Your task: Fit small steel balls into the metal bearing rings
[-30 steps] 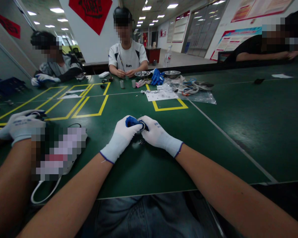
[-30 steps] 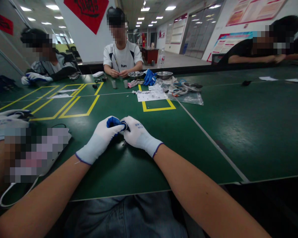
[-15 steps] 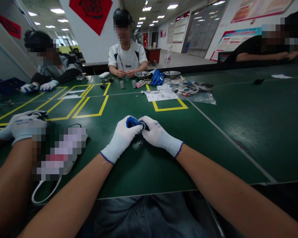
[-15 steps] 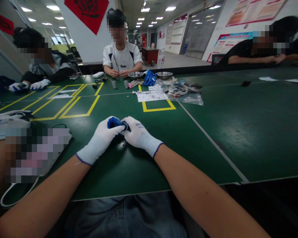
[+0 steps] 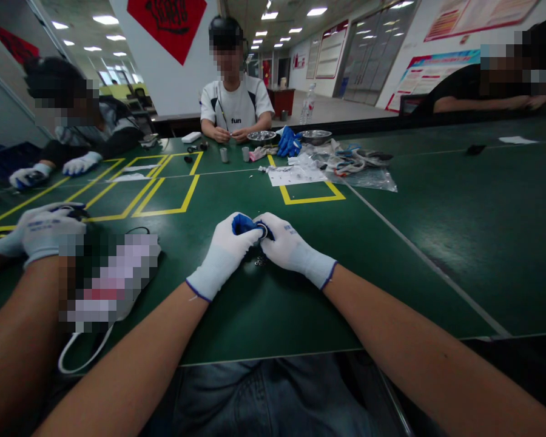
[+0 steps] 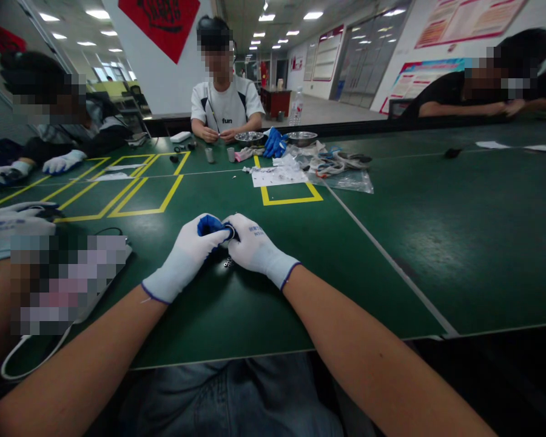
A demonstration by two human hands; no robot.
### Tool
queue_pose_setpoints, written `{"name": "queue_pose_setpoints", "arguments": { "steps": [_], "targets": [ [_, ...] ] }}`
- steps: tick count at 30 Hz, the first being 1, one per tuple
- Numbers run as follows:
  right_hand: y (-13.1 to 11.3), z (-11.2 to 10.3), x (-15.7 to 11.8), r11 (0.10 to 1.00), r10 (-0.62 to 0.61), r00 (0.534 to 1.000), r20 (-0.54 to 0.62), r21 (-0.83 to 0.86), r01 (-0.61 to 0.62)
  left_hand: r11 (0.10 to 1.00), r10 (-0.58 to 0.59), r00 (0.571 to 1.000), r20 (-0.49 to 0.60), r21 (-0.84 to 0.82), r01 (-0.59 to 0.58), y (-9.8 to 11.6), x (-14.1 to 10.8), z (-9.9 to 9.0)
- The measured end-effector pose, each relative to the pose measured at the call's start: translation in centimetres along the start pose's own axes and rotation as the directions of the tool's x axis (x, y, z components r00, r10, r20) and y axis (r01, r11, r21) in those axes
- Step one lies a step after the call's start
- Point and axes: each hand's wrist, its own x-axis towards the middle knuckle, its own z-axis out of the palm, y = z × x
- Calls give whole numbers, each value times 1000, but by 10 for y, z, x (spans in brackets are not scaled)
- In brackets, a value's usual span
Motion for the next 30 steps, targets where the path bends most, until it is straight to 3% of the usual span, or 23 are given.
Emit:
{"name": "queue_pose_setpoints", "arguments": {
  "steps": [23,30],
  "targets": [
    [2,1,3,999,26,1000,-10,-44,-27,998,32,998,-56,54,-29,0,2,8],
    [10,1,4,999,14,997,-72,-28,-16,995,99,995,-10,23,-99,-7,13,-8]
  ]
}}
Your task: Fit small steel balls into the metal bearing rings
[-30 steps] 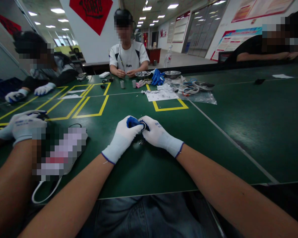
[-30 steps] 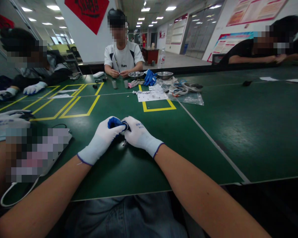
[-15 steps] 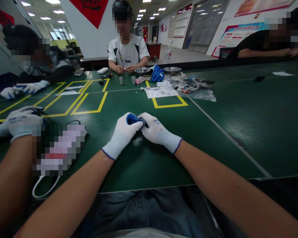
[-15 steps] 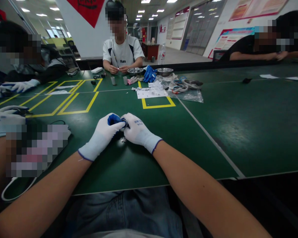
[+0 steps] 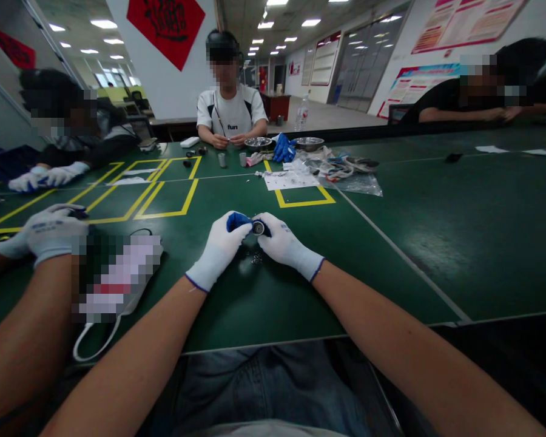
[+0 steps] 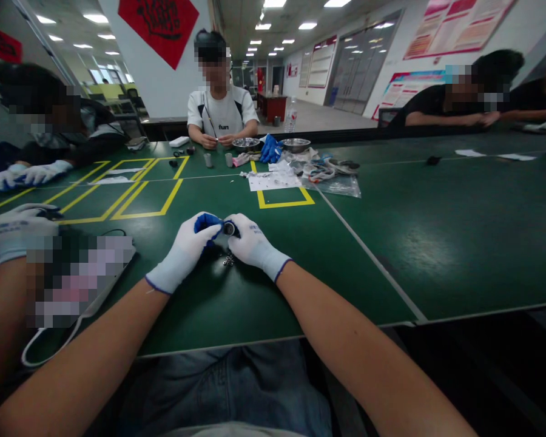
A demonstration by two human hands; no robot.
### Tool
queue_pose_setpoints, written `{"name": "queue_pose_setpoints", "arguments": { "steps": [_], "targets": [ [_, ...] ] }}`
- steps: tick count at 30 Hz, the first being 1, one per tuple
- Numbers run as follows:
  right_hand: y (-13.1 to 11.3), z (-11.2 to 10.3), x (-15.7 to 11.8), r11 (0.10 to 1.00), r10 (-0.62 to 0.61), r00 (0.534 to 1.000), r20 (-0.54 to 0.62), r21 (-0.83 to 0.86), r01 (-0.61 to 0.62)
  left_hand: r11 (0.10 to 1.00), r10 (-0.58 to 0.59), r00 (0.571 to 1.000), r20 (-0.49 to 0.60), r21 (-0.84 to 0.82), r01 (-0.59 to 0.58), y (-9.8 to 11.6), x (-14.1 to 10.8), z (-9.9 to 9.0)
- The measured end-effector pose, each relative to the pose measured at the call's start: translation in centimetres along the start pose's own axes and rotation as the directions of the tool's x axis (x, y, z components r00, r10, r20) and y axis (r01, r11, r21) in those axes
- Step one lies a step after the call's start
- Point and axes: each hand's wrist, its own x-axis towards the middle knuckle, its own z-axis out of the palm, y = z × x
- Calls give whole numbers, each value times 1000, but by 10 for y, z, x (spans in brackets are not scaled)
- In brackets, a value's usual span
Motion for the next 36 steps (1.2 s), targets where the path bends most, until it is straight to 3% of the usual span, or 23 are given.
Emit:
{"name": "queue_pose_setpoints", "arguments": {
  "steps": [3,6,9,15,23,26,31,36],
  "targets": [
    [2,0,0,1000,-11,1000,-25,2,11,973,40,998,38,225,-48,-1,1,-15],
    [3,-1,0,999,-29,999,-45,31,30,886,9,971,240,449,-119,1,-1,-29],
    [2,-2,0,997,-20,998,-53,73,24,845,-47,924,379,509,-166,2,-5,-36],
    [-3,-5,-1,992,9,1000,-15,127,-7,816,-6,900,436,522,-248,-3,-6,-33],
    [-1,-4,0,994,-7,998,-57,111,14,816,23,915,404,521,-251,-8,-6,-32],
    [1,-6,3,993,17,997,-74,115,-8,827,31,943,331,522,-210,-3,-5,-31],
    [3,-10,4,982,47,999,22,183,-50,934,139,979,151,310,-180,6,-3,-28],
    [2,-7,2,991,15,1000,23,133,-18,979,163,982,90,111,-173,14,-7,-24]
  ]
}}
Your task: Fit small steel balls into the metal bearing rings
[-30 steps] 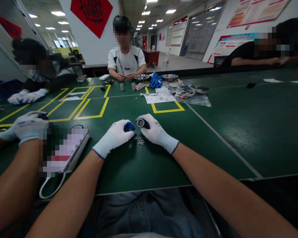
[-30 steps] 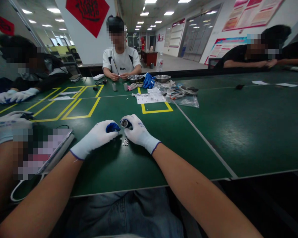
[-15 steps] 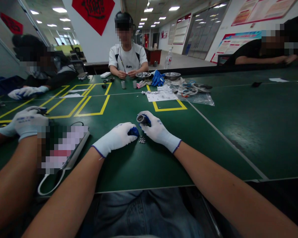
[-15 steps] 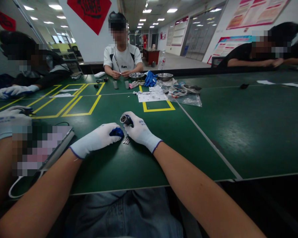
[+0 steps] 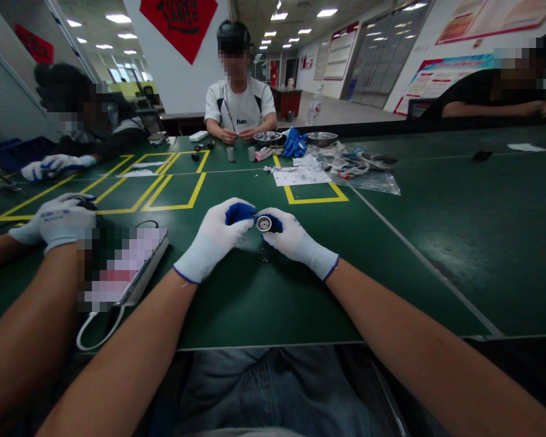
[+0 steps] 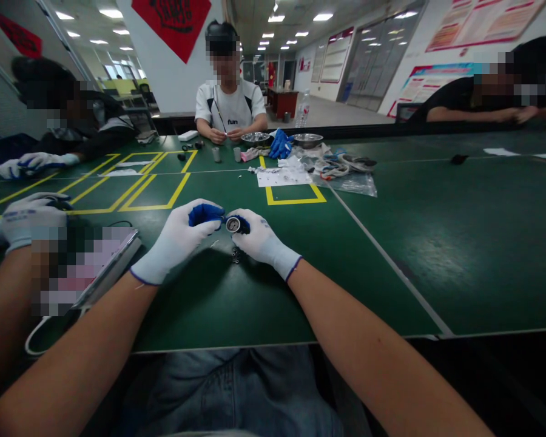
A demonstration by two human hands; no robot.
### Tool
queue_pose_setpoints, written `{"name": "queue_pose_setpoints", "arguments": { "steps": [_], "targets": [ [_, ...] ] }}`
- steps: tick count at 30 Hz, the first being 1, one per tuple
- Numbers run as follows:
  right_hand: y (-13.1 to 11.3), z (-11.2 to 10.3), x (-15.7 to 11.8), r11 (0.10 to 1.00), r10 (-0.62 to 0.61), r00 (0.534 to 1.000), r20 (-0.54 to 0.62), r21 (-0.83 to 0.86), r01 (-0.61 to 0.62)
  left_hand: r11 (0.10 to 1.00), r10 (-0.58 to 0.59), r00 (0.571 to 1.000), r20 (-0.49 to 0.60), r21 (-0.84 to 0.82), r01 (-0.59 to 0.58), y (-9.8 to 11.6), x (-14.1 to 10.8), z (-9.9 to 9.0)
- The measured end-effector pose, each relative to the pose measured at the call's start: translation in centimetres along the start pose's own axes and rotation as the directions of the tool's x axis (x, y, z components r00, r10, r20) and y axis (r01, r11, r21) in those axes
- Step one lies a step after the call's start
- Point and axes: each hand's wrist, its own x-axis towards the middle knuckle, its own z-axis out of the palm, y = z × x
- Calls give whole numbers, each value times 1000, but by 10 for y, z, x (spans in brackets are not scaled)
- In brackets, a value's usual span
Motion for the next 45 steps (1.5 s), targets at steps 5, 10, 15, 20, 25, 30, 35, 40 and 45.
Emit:
{"name": "queue_pose_setpoints", "arguments": {
  "steps": [5,10,15,20,25,30,35,40,45],
  "targets": [
    [-3,2,-2,1000,-4,1000,25,-28,4,984,75,996,47,161,-81,4,-3,0],
    [-10,1,-5,999,-10,998,68,-34,12,967,95,991,94,229,-114,3,-3,-1],
    [-12,0,-6,998,-16,995,98,-52,21,964,74,989,130,243,-104,5,-3,0],
    [-12,1,-6,997,-30,995,91,-70,36,963,22,999,47,269,-34,6,-3,6],
    [-10,4,-6,992,-43,995,86,-115,53,965,-75,996,-43,250,83,5,-4,15],
    [-4,5,-5,982,-66,994,84,-173,79,951,-152,984,-89,257,170,7,-4,20],
    [0,5,-5,979,-83,994,69,-180,94,933,-99,982,-159,330,147,5,-5,25],
    [2,5,-2,990,-52,998,-24,-132,48,945,-75,965,-252,292,150,0,-3,23],
    [4,0,2,997,15,992,-123,-73,-24,927,-107,989,-103,349,136,-4,-1,13]
  ]
}}
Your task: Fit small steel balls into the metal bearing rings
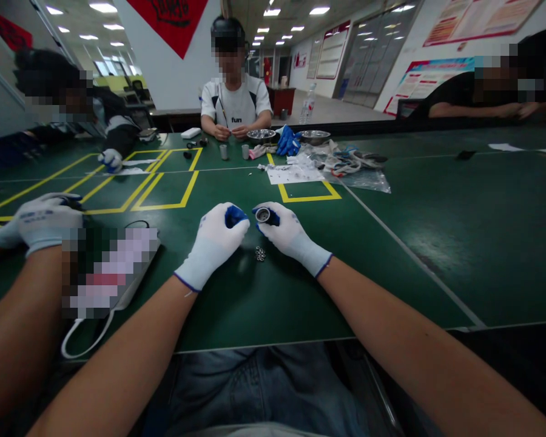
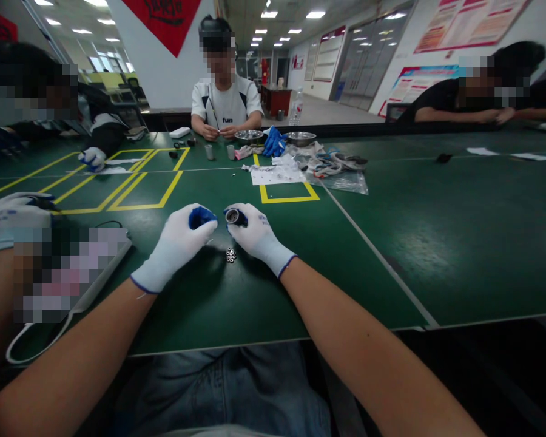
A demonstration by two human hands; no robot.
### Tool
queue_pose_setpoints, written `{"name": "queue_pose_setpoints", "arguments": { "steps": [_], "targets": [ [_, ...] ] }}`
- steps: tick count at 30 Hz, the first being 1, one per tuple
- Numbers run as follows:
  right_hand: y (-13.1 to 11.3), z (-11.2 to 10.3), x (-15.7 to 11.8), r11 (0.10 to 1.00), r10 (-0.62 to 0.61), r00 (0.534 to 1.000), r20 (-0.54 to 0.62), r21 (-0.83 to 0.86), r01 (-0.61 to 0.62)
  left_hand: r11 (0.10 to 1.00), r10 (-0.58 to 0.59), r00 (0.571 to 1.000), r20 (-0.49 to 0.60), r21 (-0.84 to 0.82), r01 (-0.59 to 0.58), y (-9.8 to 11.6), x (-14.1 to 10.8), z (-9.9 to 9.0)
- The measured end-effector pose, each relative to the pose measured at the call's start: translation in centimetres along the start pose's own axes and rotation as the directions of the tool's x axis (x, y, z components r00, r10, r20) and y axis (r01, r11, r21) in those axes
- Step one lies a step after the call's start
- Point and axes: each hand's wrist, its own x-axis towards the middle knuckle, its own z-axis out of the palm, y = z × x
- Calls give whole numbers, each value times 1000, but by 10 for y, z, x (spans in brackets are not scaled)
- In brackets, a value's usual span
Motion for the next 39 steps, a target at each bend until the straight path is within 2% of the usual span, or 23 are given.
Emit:
{"name": "queue_pose_setpoints", "arguments": {
  "steps": [2,4,5,7,11,13,16,18,21,26,31,36,39],
  "targets": [
    [0,-2,1,999,26,1000,-11,20,-26,993,97,977,188,47,-107,-4,-1,-1],
    [-1,-3,1,999,43,999,-4,28,-43,968,212,911,354,49,-245,-8,-1,-1],
    [-1,-3,1,999,46,999,5,28,-46,952,262,876,404,39,-303,-11,-2,0],
    [-3,-3,0,999,40,999,25,22,-41,929,320,838,442,28,-369,-16,-1,3],
    [-5,-2,0,1000,20,999,44,23,-21,928,316,835,450,37,-371,-20,0,6],
    [-5,-2,0,999,30,999,36,30,-31,938,292,853,433,46,-345,-19,1,5],
    [-6,-1,1,996,85,996,14,40,-86,966,218,903,370,47,-253,-16,2,2],
    [-6,0,1,991,130,992,3,44,-130,981,179,937,300,13,-192,-13,3,-1],
    [-5,1,1,988,144,990,7,49,-144,982,179,967,182,-87,-166,-10,4,-4],
    [-3,2,0,996,80,997,21,45,-81,962,162,980,113,-239,-131,-8,3,-5],
    [-5,3,-3,998,-1,996,90,60,-4,916,146,989,25,-380,-125,-11,5,-4],
    [-8,6,-7,998,-69,996,60,-7,70,928,139,990,14,-351,-125,-9,4,-3],
    [-8,5,-7,998,-67,997,24,-5,68,942,157,986,-46,-292,-164,-7,1,-4]
  ]
}}
